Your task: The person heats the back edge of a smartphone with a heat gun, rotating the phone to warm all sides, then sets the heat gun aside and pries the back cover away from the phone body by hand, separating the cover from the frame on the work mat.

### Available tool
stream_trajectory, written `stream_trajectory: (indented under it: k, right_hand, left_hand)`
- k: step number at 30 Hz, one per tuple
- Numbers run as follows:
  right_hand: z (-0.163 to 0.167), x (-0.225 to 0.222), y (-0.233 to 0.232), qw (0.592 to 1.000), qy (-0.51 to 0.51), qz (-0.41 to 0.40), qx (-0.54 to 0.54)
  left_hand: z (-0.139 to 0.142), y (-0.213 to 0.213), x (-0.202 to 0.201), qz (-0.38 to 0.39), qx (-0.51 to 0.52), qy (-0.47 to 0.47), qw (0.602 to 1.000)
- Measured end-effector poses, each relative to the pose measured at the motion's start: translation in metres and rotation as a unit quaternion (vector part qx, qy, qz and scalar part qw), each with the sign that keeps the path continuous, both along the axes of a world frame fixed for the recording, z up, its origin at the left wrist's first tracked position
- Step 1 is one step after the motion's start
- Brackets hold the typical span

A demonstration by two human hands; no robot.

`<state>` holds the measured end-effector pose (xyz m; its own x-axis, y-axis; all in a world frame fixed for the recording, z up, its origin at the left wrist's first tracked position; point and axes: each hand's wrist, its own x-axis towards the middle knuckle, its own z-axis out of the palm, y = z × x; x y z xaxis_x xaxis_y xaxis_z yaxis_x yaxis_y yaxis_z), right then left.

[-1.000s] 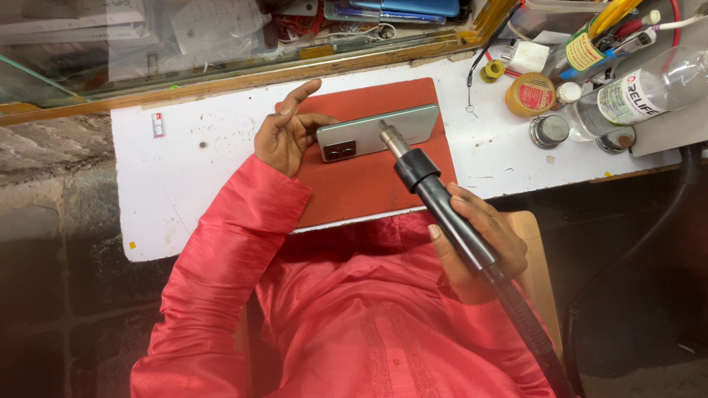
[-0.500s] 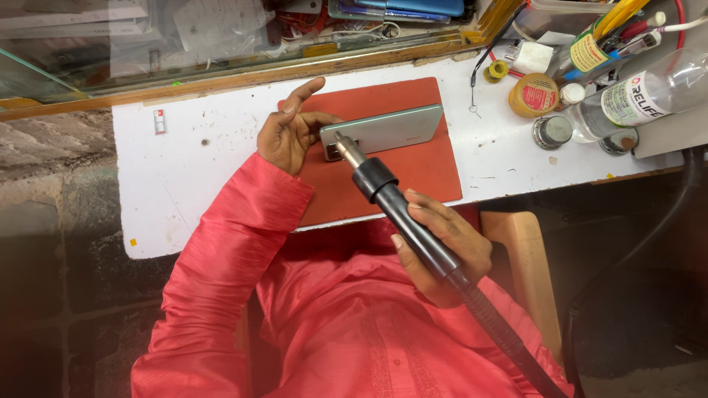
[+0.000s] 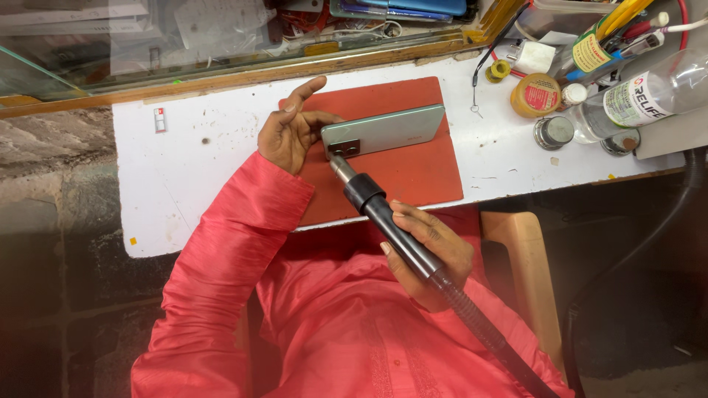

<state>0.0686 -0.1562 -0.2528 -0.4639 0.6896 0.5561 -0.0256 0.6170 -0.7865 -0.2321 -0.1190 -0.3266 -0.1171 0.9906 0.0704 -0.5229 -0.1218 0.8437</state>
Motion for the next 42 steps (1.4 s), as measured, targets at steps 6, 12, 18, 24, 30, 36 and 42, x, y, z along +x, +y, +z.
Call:
stream_trajectory:
  k: [6, 12, 18, 24, 30, 36, 42]
  right_hand:
    - [0.004, 0.001, 0.003, 1.000, 0.007, 0.008, 0.011]
    - [0.019, 0.005, 0.009, 1.000, -0.008, 0.020, 0.021]
    - [0.006, 0.000, 0.002, 1.000, 0.008, 0.006, 0.011]
    - [-0.006, -0.001, -0.004, 1.000, -0.014, 0.001, -0.021]
    - [0.003, 0.000, 0.002, 1.000, 0.022, -0.001, 0.008]
    - [0.007, -0.001, 0.005, 0.999, 0.020, -0.001, 0.033]
    - [0.001, 0.000, -0.004, 1.000, -0.011, -0.004, 0.008]
  left_hand:
    - [-0.003, 0.002, 0.001, 0.006, -0.008, 0.005, 1.000]
    - [-0.003, 0.002, 0.002, 0.012, -0.005, 0.017, 1.000]
    - [0.000, 0.002, 0.002, 0.003, -0.003, -0.001, 1.000]
    - [0.000, 0.001, 0.002, -0.002, 0.008, -0.012, 1.000]
    - [-0.001, 0.002, 0.002, 0.008, -0.004, -0.007, 1.000]
    - [0.001, 0.002, 0.003, 0.009, -0.013, 0.009, 1.000]
    - [0.003, 0.002, 0.001, -0.003, 0.000, 0.006, 1.000]
